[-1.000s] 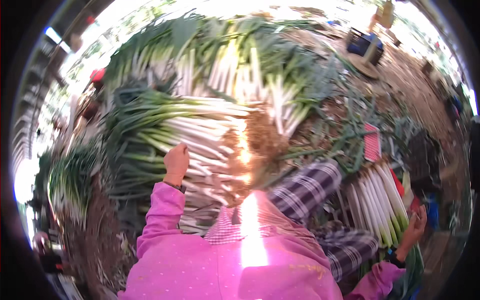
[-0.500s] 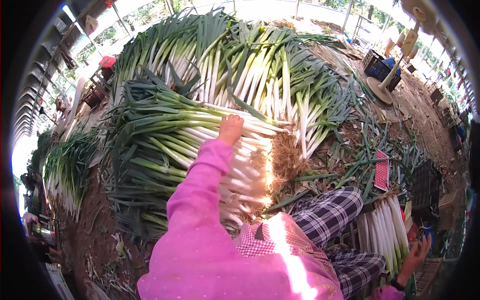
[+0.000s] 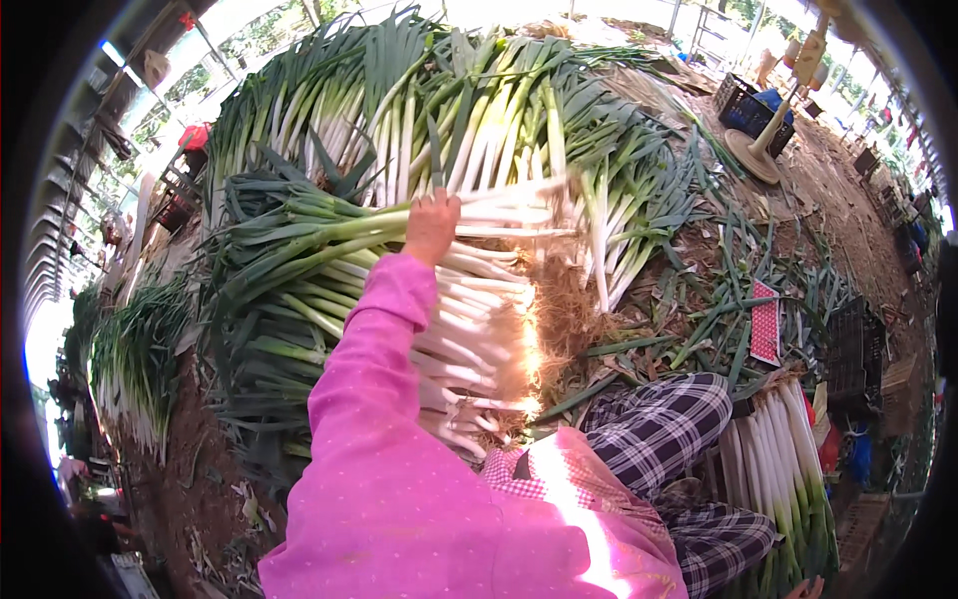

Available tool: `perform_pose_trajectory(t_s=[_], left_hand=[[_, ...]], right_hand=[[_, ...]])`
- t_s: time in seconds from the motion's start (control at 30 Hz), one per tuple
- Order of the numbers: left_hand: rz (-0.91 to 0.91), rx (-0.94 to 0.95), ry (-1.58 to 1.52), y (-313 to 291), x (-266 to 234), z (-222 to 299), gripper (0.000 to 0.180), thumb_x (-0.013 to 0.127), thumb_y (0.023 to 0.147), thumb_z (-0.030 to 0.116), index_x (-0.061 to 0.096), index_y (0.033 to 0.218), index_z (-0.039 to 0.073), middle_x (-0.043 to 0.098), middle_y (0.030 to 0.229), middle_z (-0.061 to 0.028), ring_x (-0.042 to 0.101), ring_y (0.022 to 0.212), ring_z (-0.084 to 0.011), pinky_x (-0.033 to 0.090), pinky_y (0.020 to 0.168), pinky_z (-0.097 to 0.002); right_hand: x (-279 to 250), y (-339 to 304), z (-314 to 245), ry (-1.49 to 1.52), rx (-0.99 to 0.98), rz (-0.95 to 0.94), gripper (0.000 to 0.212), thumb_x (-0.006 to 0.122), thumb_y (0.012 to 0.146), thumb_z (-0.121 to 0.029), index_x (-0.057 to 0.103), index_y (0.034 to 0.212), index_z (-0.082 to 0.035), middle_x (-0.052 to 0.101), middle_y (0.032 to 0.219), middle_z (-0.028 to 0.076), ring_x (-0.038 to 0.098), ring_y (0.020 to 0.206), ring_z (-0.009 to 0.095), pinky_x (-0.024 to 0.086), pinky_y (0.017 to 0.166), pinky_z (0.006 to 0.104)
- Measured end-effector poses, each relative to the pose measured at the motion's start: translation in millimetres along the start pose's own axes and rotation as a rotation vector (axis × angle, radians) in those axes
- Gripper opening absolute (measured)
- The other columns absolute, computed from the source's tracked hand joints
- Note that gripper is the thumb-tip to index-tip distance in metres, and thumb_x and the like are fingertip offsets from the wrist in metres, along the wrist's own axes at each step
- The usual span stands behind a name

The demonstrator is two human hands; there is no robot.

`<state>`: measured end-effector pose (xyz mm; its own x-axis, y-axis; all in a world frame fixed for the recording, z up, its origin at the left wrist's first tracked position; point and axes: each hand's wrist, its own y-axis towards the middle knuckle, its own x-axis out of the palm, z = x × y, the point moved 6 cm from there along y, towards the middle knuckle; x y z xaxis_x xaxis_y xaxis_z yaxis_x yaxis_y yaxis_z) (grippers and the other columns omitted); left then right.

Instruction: The person organizes and bundles leeks together by hand. They select individual leeks from a pile, align them on a small metal frame, and pat the bundle to even the stalks.

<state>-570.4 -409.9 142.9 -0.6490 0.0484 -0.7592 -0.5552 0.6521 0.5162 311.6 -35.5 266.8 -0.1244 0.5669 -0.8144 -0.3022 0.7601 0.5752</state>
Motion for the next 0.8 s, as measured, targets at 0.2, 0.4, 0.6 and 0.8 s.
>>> perform_pose_trajectory(t_s=[0.2, 0.4, 0.6, 0.8], left_hand=[[0.117, -0.141, -0.151, 24.2, -108.8, -86.1, 0.019, 0.055, 0.085, 0.012, 0.061, 0.104, 0.014, 0.063, 0.074, -0.0068, 0.066, 0.068, -0.0239, 0.052, 0.059, -0.0362], [0.185, 0.067, -1.154, 118.9, -322.9, -56.9, 0.033, 0.054, 0.09, 0.028, 0.056, 0.113, 0.005, 0.062, 0.078, -0.0175, 0.063, 0.074, -0.03, 0.05, 0.072, -0.0415], [0.175, 0.262, -1.729, 214.2, -481.4, 0.5, 0.034, 0.064, 0.086, 0.021, 0.057, 0.112, 0.0, 0.066, 0.09, -0.0141, 0.065, 0.078, -0.023, 0.054, 0.071, -0.0303], [0.134, 0.366, -2.376, 249.8, -489.4, 206.8, 0.029, 0.055, 0.092, 0.022, 0.055, 0.111, 0.001, 0.063, 0.092, -0.0139, 0.062, 0.084, -0.0236, 0.051, 0.077, -0.0316]], right_hand=[[7.3, 66.6, -108.0, -0.022, -0.108, -0.164, 0.032, 0.065, 0.084, -0.027, 0.066, 0.108, -0.005, 0.063, 0.112, 0.018, 0.06, 0.101, 0.033, 0.047, 0.089, 0.0428], [117.3, 122.9, -80.6, 0.6, -0.18, -0.23, 0.032, 0.05, 0.093, -0.005, 0.053, 0.123, 0.002, 0.05, 0.133, 0.014, 0.051, 0.119, 0.025, 0.041, 0.098, 0.0333], [0.1, 181.4, -248.1, 0.804, -0.437, 0.139, 0.041, 0.057, 0.087, -0.002, 0.051, 0.127, 0.001, 0.055, 0.127, 0.016, 0.051, 0.118, 0.027, 0.041, 0.098, 0.0346], [-92.9, 203.0, -214.4, 0.512, -0.475, 0.567, 0.068, 0.074, 0.077, -0.013, 0.042, 0.137, -0.006, 0.052, 0.131, 0.015, 0.051, 0.119, 0.03, 0.038, 0.101, 0.0375]])
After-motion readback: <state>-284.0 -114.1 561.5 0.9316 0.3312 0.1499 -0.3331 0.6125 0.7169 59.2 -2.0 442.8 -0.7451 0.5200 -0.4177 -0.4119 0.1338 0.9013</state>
